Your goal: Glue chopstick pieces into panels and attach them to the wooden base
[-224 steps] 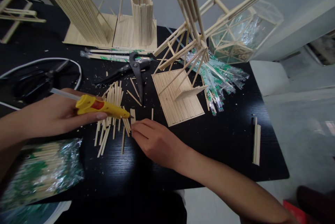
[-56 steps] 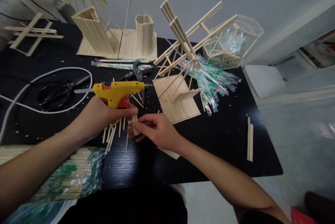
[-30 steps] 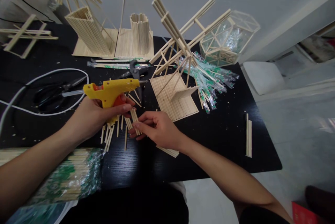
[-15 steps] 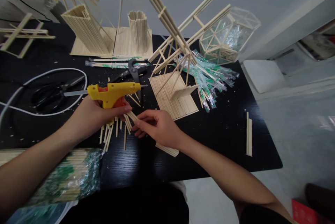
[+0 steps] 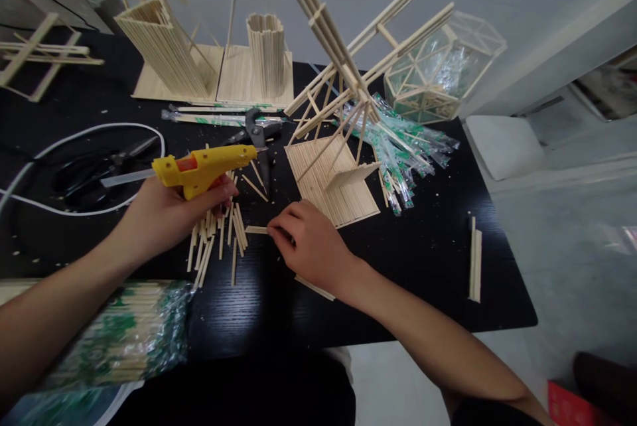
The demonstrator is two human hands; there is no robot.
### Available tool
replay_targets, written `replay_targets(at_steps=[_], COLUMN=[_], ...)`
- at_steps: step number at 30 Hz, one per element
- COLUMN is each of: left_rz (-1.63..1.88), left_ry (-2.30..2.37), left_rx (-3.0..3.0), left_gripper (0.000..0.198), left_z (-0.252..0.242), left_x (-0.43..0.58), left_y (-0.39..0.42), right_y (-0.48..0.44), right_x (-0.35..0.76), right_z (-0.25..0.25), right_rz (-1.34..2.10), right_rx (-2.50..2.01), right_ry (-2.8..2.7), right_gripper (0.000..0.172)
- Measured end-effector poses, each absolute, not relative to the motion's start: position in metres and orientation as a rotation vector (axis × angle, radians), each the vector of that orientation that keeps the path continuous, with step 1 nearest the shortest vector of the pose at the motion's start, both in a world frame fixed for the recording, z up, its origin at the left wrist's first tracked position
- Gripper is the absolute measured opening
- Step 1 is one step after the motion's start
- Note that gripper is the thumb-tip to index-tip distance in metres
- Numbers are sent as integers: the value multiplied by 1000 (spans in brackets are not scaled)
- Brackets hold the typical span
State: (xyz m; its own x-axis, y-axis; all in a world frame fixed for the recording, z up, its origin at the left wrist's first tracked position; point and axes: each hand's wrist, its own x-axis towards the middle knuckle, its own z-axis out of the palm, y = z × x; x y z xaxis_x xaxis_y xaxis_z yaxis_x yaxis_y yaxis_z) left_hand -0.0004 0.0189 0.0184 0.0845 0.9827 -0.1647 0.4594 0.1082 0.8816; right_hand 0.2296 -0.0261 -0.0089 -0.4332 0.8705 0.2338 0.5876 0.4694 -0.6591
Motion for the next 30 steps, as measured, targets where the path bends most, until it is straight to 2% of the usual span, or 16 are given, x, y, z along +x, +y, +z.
replay_targets(at_steps=[5, 11, 16, 22, 30], left_rz=[778, 625, 551, 533, 450], left_ry=[1506, 1437, 1363, 1404, 1338], left_rx=[1659, 1705, 1922, 1897, 1945], left_gripper=[28, 31, 25, 37, 29], left_z=[19, 14, 7, 19, 26], left_x=[-7, -23, -26, -31, -64], left_y=[21, 18, 13, 15, 19], right_y=[-26, -28, -28, -29, -32], right_x=[233, 238, 235, 237, 249], right_z=[-11, -8, -9, -8, -10], right_rz=[494, 527, 582, 607, 629], right_rx=[-1148, -1147, -1205, -1209, -1215], right_ry=[-2243, -2300, -2264, -2222, -2225], right_gripper=[15, 11, 13, 9, 10])
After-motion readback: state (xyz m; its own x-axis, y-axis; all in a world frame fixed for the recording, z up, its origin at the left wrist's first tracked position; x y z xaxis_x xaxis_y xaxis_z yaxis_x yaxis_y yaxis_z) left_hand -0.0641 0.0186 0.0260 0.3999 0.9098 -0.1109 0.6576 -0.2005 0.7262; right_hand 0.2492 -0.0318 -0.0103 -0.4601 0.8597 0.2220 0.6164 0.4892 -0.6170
